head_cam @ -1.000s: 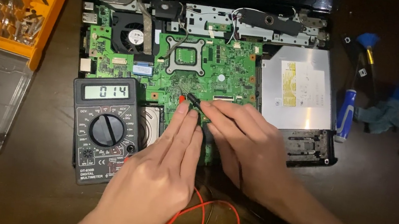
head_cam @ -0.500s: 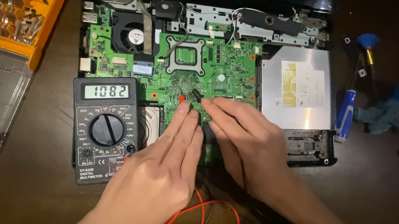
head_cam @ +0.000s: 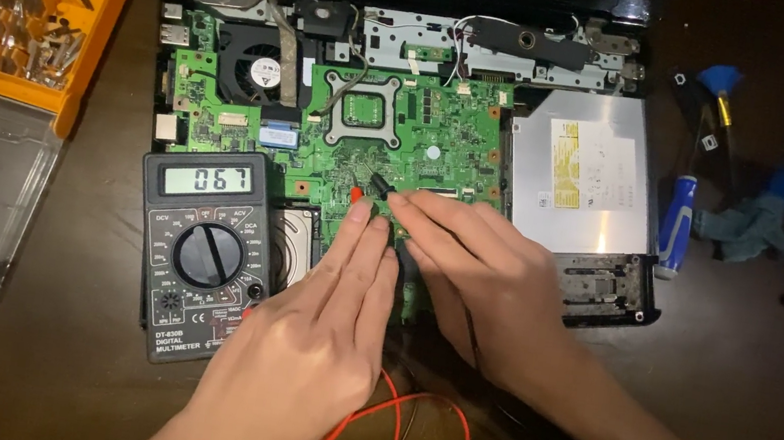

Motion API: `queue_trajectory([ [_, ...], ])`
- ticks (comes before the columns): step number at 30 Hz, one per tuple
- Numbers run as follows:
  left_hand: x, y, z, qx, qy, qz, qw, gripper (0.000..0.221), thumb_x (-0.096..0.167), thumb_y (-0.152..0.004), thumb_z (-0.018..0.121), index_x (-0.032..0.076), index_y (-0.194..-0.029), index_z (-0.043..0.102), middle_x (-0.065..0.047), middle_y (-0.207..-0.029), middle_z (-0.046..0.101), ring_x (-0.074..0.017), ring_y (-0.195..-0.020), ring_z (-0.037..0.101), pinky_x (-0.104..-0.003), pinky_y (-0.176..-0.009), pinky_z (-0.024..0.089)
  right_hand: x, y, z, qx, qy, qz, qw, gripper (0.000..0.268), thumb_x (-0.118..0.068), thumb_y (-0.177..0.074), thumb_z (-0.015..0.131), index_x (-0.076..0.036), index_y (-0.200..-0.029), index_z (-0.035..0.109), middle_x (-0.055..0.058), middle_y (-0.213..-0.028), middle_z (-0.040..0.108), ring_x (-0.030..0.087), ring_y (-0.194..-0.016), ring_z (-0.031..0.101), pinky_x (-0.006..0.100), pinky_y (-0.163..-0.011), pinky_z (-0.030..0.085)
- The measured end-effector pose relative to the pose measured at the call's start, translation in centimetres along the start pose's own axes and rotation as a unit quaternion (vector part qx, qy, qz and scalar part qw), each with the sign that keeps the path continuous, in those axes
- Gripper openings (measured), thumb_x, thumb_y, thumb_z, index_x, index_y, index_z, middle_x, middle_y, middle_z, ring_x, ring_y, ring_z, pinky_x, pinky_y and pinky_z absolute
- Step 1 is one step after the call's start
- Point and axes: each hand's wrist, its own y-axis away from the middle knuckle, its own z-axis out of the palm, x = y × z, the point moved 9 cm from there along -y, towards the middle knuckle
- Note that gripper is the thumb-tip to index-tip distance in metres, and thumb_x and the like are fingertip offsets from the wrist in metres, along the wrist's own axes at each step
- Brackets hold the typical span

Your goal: Using a digital multimeter to test various points on a laptop motherboard for diagnostic purposes.

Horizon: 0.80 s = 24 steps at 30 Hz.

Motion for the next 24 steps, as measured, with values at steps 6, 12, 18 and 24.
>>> queue_trajectory([
  [6,-0.05,-0.05,-0.14,0.004,-0.003,-0.001,1.0,0.031,-0.006,-0.096,0.05,-0.007,-0.123,0.066,-0.024,-0.138,0.066,-0.0335,-0.134,0.062,-0.029,-0.09,0.06,-0.18,-0.09,-0.18,0.002,-0.004,-0.003,1.0,0.029,-0.007,-0.106,0.051,-0.004,-0.13,0.068,0.009,-0.125,0.072,0.027,-0.09,0.069,0.036,-0.074,0.057],
  [12,-0.03,-0.09,-0.18,0.002,-0.001,0.001,1.0,0.03,-0.006,-0.097,0.048,-0.007,-0.122,0.066,-0.024,-0.137,0.066,-0.0339,-0.135,0.061,-0.03,-0.092,0.059,-0.14,0.04,-0.2,-0.004,-0.007,-0.001,1.0,0.029,-0.007,-0.107,0.053,-0.006,-0.133,0.065,0.009,-0.127,0.072,0.027,-0.092,0.069,0.036,-0.072,0.057],
  [18,0.19,-0.02,-0.09,-0.004,-0.008,0.018,1.0,0.032,-0.006,-0.096,0.049,-0.008,-0.124,0.065,-0.026,-0.137,0.065,-0.0367,-0.135,0.061,-0.033,-0.102,0.057,-0.28,-0.06,-0.25,-0.004,-0.011,-0.009,1.0,0.029,-0.007,-0.106,0.053,-0.004,-0.132,0.066,0.009,-0.127,0.072,0.027,-0.094,0.07,0.036,-0.076,0.058],
  [24,0.29,-0.12,-0.47,0.009,-0.013,0.025,1.0,0.029,-0.002,-0.099,0.049,-0.007,-0.122,0.067,-0.025,-0.134,0.067,-0.0377,-0.133,0.061,-0.034,-0.104,0.056,-0.13,0.26,-0.3,-0.007,0.007,-0.003,1.0,0.029,-0.015,-0.107,0.052,-0.004,-0.131,0.065,0.012,-0.123,0.07,0.031,-0.1,0.071,0.038,-0.081,0.058],
])
